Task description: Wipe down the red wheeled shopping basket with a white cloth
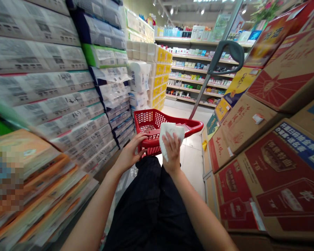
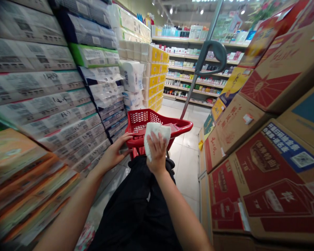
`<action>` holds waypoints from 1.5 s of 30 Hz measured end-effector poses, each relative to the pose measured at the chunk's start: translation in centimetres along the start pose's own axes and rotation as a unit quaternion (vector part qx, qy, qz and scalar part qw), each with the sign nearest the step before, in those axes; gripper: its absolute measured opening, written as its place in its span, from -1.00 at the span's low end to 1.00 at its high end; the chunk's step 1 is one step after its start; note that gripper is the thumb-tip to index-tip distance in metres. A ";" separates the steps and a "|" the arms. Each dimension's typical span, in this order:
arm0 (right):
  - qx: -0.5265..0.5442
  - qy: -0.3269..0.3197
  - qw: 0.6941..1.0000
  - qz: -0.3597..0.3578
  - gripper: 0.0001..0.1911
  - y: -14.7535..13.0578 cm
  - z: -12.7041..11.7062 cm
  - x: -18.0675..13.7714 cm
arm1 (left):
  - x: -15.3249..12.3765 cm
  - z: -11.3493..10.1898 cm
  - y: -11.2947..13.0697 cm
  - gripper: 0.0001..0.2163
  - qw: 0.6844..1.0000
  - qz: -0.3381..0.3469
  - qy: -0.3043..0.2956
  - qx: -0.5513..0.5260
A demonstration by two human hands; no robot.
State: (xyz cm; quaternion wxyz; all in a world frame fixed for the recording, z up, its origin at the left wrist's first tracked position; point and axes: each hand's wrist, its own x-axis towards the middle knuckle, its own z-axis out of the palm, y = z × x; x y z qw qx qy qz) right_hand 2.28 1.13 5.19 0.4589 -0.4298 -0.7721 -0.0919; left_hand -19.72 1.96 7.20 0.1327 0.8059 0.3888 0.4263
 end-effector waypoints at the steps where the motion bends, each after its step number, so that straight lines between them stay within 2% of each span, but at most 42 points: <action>1: 0.009 -0.010 1.000 -0.001 -0.27 -1.7 0.8 -0.1 | 0.0 0.0 -0.1 -0.55 1.000 0.003 -0.003 0.000; 4: 0.027 -0.059 0.998 -0.018 -0.25 -5.6 2.7 0.0 | -0.1 -0.1 -0.3 -0.46 1.000 -0.002 -0.012 -0.007; 6: 0.025 -0.081 0.995 -0.044 -0.26 -6.1 2.9 0.1 | -0.2 -0.1 -0.5 -0.41 1.000 -0.012 -0.012 -0.016; 8: 0.019 -0.088 0.993 -0.082 -0.30 -4.9 2.4 0.0 | -0.2 0.0 -0.6 -0.42 0.999 -0.019 -0.007 -0.025; 12: 0.024 -0.070 0.989 -0.126 -0.35 0.7 0.0 -0.5 | -0.1 0.1 -0.3 -0.50 0.999 -0.013 0.010 -0.037; 15: 0.016 -0.015 0.996 -0.087 -0.32 4.1 -1.4 -0.6 | 0.0 0.0 0.4 -0.51 0.998 -0.023 0.016 -0.060; 17: 0.012 0.028 0.999 -0.043 -0.30 4.6 -1.5 -0.6 | 0.1 -0.1 0.9 -0.49 0.996 -0.032 0.019 -0.082; 19: 0.010 0.050 0.999 -0.005 -0.28 3.3 -0.9 -0.5 | 0.1 -0.2 1.0 -0.48 0.994 -0.038 0.023 -0.101; 22: 0.006 0.026 0.999 0.020 -0.26 -0.9 0.7 -0.4 | 0.0 -0.1 0.7 -0.44 0.994 -0.038 0.024 -0.104; 25: 0.009 -0.029 1.000 0.004 -0.26 -4.7 2.2 -0.1 | -0.2 0.0 0.1 -0.40 0.995 -0.034 0.028 -0.089; 27: 0.005 -0.053 0.998 -0.021 -0.26 -5.6 2.6 0.1 | -0.3 0.1 -0.3 -0.37 0.996 -0.032 0.031 -0.077; 29: -0.001 -0.065 0.996 -0.054 -0.27 -5.1 2.4 0.1 | -0.3 0.2 -0.4 -0.33 0.997 -0.029 0.026 -0.067; 32: -0.005 -0.065 0.993 -0.095 -0.29 -2.2 1.1 -0.2 | -0.3 0.2 -0.1 -0.30 0.998 -0.020 0.022 -0.052; 35: -0.012 -0.042 0.995 -0.090 -0.28 1.4 -0.5 -0.6 | -0.3 -0.1 0.5 -0.31 1.000 -0.010 0.018 -0.006; 38: -0.018 -0.013 0.997 -0.070 -0.30 3.9 -1.6 -0.9 | -0.6 -0.3 1.1 -0.32 0.996 0.010 0.010 0.090; 41: -0.005 0.010 0.999 -0.049 -0.30 4.6 -1.7 -1.0 | -1.3 -0.2 1.6 -0.31 0.984 0.043 0.012 0.175; 45: 0.026 0.046 0.999 0.005 -0.31 2.8 -0.3 -1.1 | -2.4 0.8 2.1 -0.27 0.971 0.025 0.016 0.235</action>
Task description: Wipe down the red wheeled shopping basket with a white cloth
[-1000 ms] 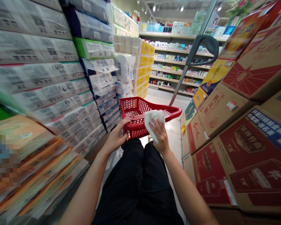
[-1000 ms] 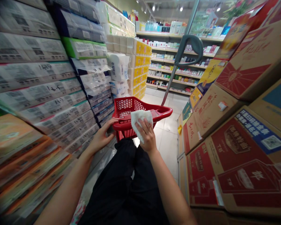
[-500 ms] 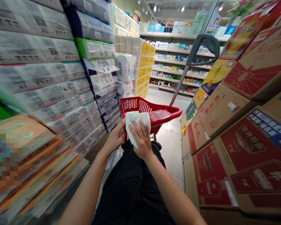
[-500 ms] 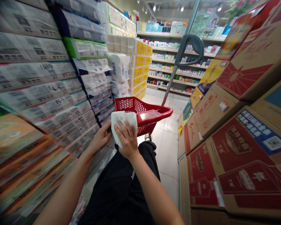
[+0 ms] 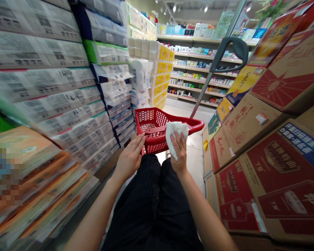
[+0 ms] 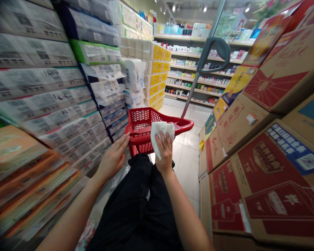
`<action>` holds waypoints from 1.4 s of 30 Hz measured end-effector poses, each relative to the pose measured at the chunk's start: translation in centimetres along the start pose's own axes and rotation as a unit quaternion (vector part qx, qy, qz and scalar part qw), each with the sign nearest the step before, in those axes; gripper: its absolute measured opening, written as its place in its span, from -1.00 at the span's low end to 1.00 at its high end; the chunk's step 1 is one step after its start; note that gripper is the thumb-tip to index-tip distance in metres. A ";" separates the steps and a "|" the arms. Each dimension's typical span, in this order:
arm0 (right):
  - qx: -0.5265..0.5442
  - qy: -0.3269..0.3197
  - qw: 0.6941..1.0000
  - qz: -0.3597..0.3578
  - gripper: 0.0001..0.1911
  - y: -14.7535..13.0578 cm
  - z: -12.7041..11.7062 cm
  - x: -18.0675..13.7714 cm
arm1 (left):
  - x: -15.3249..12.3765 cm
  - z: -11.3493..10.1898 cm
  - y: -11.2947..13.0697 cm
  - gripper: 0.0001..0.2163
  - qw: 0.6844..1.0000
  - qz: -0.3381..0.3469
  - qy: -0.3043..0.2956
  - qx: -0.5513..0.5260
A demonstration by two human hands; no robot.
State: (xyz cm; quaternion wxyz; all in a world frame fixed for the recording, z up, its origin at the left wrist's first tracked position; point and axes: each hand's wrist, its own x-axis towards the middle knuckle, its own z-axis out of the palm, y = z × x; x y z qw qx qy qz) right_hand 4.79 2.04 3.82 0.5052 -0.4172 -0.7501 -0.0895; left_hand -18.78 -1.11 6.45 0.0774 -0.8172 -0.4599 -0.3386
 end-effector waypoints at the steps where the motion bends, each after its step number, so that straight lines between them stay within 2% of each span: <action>1: 0.004 0.010 1.000 0.012 -0.31 -0.9 0.6 -0.1 | -0.2 0.3 0.3 -0.25 1.000 -0.013 -0.001 0.008; 3: 0.007 0.020 1.000 0.022 -0.31 -2.9 1.9 -0.3 | -0.5 0.8 0.9 -0.21 0.999 -0.035 0.000 0.024; 6: 0.005 -0.005 1.000 -0.001 -0.33 -6.0 3.5 -0.5 | -0.7 1.5 1.6 -0.18 0.997 -0.055 0.010 0.051; 9: -0.010 -0.030 0.999 -0.041 -0.37 -7.1 4.0 -0.5 | -0.9 1.9 1.8 -0.20 0.996 -0.058 0.014 0.073; 11: -0.025 -0.042 0.996 -0.077 -0.38 -6.2 3.5 -0.5 | -0.9 2.0 1.7 -0.20 0.995 -0.060 0.013 0.083; 14: -0.048 -0.059 0.992 -0.103 -0.35 -3.0 1.8 -0.5 | -0.9 2.2 1.7 -0.18 0.994 -0.066 0.011 0.085; 17: -0.081 -0.040 0.994 -0.064 -0.31 0.6 -0.1 -0.3 | -0.8 2.3 1.8 -0.18 0.995 -0.071 0.014 0.068; 20: -0.105 0.000 0.994 -0.004 -0.27 2.1 -0.9 -0.3 | -0.7 2.3 2.0 -0.16 0.996 -0.075 0.019 0.045; 22: -0.109 0.011 0.994 0.024 -0.25 1.1 -0.6 -0.4 | -0.7 2.2 2.0 -0.15 0.996 -0.074 0.022 0.033; 24: -0.099 -0.003 0.995 0.025 -0.23 -1.2 0.4 -0.4 | -0.7 2.2 2.0 -0.16 0.997 -0.072 0.024 0.025; 28: -0.043 -0.065 0.997 -0.026 -0.29 -6.3 2.7 -0.5 | -0.9 2.1 1.6 -0.20 0.998 -0.059 0.020 0.015; 30: -0.034 -0.082 0.995 -0.046 -0.33 -7.3 3.4 -0.4 | -1.0 2.1 1.5 -0.21 0.998 -0.053 0.019 0.012; 33: -0.037 -0.084 0.991 -0.093 -0.37 -6.1 3.1 -0.5 | -1.0 2.1 1.5 -0.19 0.998 -0.061 0.019 0.016; 36: -0.047 -0.082 0.987 -0.131 -0.35 -2.7 1.6 -0.8 | -0.9 2.2 1.7 -0.16 0.997 -0.071 0.018 0.009; 39: -0.083 -0.053 0.991 -0.090 -0.32 0.7 -0.3 -0.8 | -0.7 2.2 2.0 -0.15 0.997 -0.075 0.017 -0.002; 42: -0.105 -0.017 0.994 -0.019 -0.27 1.9 -1.1 -0.4 | -0.6 2.1 2.1 -0.15 0.997 -0.074 0.017 -0.004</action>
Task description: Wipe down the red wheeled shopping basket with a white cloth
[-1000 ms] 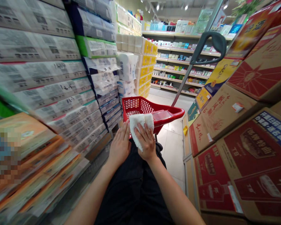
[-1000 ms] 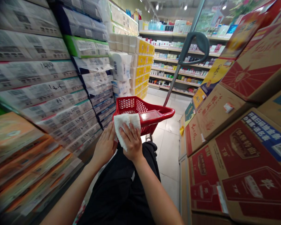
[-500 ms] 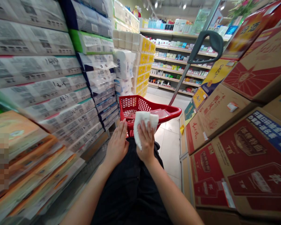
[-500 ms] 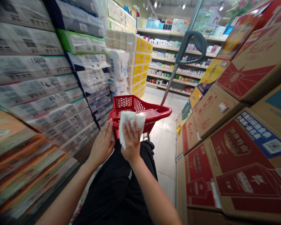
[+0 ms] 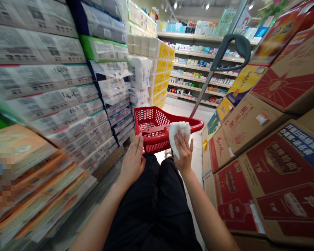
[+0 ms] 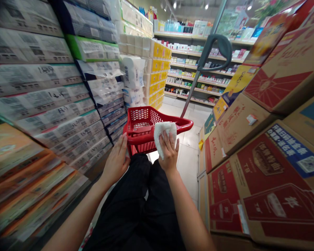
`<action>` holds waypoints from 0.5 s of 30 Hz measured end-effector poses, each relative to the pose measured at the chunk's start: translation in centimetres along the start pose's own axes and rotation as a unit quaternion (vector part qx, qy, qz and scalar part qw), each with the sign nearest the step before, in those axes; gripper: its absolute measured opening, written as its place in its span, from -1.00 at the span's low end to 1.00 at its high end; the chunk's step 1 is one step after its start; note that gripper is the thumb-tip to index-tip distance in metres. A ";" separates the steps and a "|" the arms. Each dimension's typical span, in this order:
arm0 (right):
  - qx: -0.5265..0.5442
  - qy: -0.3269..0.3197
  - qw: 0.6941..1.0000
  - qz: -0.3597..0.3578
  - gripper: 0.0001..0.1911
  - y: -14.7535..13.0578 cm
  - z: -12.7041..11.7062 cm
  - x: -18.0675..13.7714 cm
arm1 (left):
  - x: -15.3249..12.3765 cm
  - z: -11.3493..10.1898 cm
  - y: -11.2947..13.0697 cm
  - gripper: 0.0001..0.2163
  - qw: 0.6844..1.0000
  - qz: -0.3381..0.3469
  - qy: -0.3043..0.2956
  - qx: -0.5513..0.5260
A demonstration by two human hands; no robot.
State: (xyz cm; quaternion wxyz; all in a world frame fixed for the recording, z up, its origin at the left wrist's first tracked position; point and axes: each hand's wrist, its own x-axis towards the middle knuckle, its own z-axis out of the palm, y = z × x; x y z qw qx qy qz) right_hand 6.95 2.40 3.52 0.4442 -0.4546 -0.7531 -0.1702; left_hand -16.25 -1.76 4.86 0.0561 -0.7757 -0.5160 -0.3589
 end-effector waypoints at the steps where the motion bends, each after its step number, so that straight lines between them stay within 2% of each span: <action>1: 0.003 0.004 1.000 0.018 -0.25 -0.4 0.0 0.2 | 0.0 0.0 0.0 -0.15 1.000 -0.001 0.001 0.001; 4: 0.019 -0.015 0.999 0.038 -0.23 -3.7 0.6 1.0 | -0.1 -0.1 -0.1 -0.17 1.000 -0.004 0.001 0.002; 7: 0.038 -0.066 0.997 0.019 -0.25 -8.2 1.5 1.6 | -0.2 -0.1 -0.4 -0.19 1.000 0.014 0.006 -0.008; 9: 0.047 -0.086 0.995 0.006 -0.28 -10.1 2.1 1.7 | -0.3 -0.1 -0.6 -0.19 0.999 0.030 0.014 -0.015; 12: 0.041 -0.080 0.995 -0.033 -0.33 -9.8 2.5 1.4 | -0.3 0.0 -0.7 -0.19 1.000 0.024 0.012 -0.010; 15: 0.028 -0.066 0.993 -0.093 -0.37 -6.5 2.4 0.7 | -0.2 0.1 -0.6 -0.17 1.000 0.008 0.002 -0.012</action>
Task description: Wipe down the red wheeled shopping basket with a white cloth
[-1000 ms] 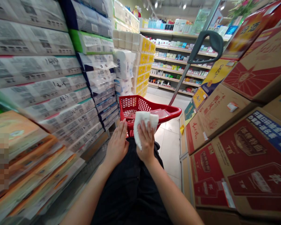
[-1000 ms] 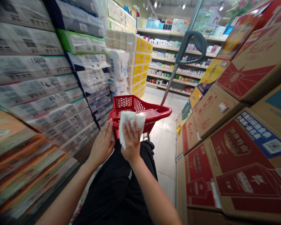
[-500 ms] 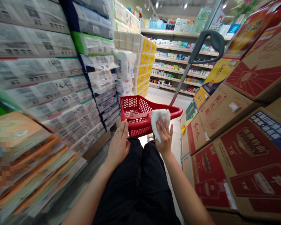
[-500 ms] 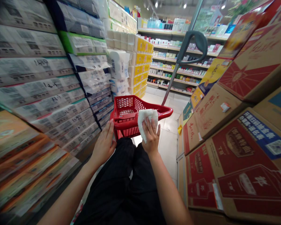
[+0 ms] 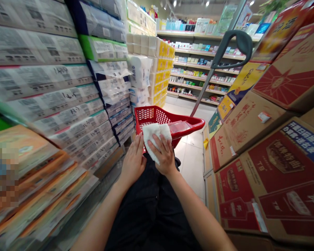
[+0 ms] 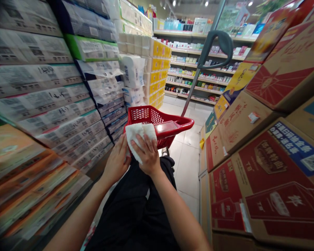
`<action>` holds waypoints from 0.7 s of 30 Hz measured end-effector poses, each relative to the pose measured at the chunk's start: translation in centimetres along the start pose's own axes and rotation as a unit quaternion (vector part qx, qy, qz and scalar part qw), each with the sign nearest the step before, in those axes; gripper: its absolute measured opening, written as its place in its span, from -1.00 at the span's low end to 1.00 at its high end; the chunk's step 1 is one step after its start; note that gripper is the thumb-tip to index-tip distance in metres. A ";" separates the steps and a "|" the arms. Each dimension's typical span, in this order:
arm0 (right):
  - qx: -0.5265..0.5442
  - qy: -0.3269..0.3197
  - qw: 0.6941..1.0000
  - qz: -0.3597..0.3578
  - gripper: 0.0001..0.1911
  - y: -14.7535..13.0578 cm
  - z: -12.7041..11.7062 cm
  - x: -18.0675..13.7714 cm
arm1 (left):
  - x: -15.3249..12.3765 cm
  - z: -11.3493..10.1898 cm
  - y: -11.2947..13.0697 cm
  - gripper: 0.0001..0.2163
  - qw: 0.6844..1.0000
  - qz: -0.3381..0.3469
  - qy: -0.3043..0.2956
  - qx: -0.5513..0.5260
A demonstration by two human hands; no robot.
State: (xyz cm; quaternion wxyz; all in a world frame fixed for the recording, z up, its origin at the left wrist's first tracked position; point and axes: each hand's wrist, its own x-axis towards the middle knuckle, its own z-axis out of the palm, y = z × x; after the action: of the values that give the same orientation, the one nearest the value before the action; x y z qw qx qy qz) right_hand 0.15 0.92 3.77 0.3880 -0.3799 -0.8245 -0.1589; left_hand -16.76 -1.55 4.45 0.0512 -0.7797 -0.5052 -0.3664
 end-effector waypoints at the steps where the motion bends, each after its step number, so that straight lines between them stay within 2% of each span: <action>1: -0.005 0.004 1.000 -0.011 -0.37 1.3 -0.2 -0.5 | 0.1 0.0 0.0 -0.16 1.000 -0.001 0.001 -0.004; 4: -0.020 0.025 0.999 0.003 -0.36 4.9 -1.1 -1.9 | 0.2 0.1 0.2 -0.14 1.000 -0.002 0.004 -0.016; 7: -0.032 0.051 0.996 0.070 -0.32 6.2 -1.7 -2.4 | 0.2 0.0 0.5 -0.15 1.000 -0.003 0.007 -0.027; 9: -0.022 0.065 0.991 0.117 -0.29 5.0 -1.7 -2.0 | 0.2 -0.2 0.7 -0.14 0.999 -0.002 0.008 -0.036; 11: 0.001 0.070 0.987 0.144 -0.28 2.5 -1.3 -1.2 | 0.2 -0.3 0.7 -0.14 0.999 -0.003 0.007 -0.040; 14: 0.034 0.038 0.989 0.137 -0.28 -1.9 -0.5 0.1 | 0.1 -0.4 0.5 -0.17 0.999 0.007 0.001 -0.037; 16: 0.040 0.007 0.993 0.111 -0.31 -3.8 -0.1 0.7 | 0.0 -0.4 0.2 -0.17 0.999 0.021 -0.001 -0.032; 18: 0.032 -0.011 0.996 0.081 -0.33 -4.1 -0.1 0.8 | -0.1 -0.4 0.0 -0.16 0.999 0.026 -0.002 -0.023; 21: 0.011 -0.016 0.999 0.046 -0.32 -1.8 -0.8 0.1 | 0.0 -0.6 -0.1 -0.15 1.000 0.018 -0.006 -0.016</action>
State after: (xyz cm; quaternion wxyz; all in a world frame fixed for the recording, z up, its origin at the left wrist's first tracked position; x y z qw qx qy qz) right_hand -0.83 -0.73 4.44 0.3860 -0.4157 -0.8140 -0.1253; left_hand -17.11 -1.77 4.83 0.0422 -0.7914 -0.4859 -0.3686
